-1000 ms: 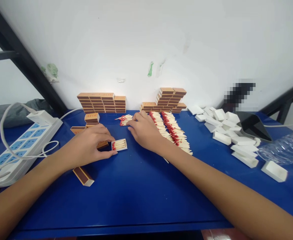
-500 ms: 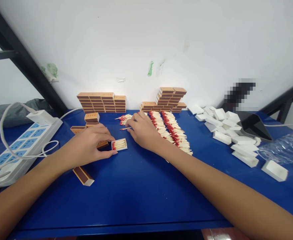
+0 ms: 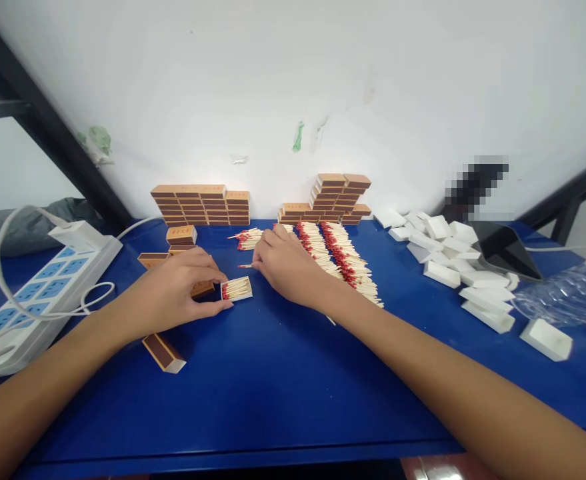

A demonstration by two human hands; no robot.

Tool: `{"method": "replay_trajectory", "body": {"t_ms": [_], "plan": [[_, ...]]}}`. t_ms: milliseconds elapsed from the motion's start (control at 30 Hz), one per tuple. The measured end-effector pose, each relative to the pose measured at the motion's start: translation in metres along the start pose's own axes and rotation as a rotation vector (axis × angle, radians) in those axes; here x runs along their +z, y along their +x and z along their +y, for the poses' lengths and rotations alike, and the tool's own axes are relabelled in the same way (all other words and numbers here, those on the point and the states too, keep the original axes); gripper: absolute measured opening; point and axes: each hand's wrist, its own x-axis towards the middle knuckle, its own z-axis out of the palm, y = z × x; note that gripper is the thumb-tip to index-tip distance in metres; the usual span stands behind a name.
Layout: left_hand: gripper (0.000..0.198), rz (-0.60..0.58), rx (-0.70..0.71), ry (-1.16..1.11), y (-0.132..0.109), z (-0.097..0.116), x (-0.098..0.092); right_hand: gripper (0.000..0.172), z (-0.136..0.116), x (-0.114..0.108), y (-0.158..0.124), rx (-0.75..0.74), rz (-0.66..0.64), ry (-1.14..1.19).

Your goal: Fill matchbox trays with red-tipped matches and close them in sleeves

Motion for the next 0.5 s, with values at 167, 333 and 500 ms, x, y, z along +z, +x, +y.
{"method": "replay_trajectory", "body": {"t_ms": [167, 333, 500], "plan": [[0.027, 0.005, 0.005, 0.001, 0.001, -0.001, 0.000, 0.021, -0.019, -0.007, -0.007, -0.136, -0.007, 0.049], [0.029, -0.002, 0.007, 0.007, 0.001, -0.001, 0.000, 0.016, -0.024, -0.006, -0.008, -0.142, -0.002, 0.133], [0.027, -0.004, -0.002, 0.000, 0.000, 0.000, -0.001, 0.008, -0.015, -0.012, -0.011, -0.103, -0.006, 0.205]]}}
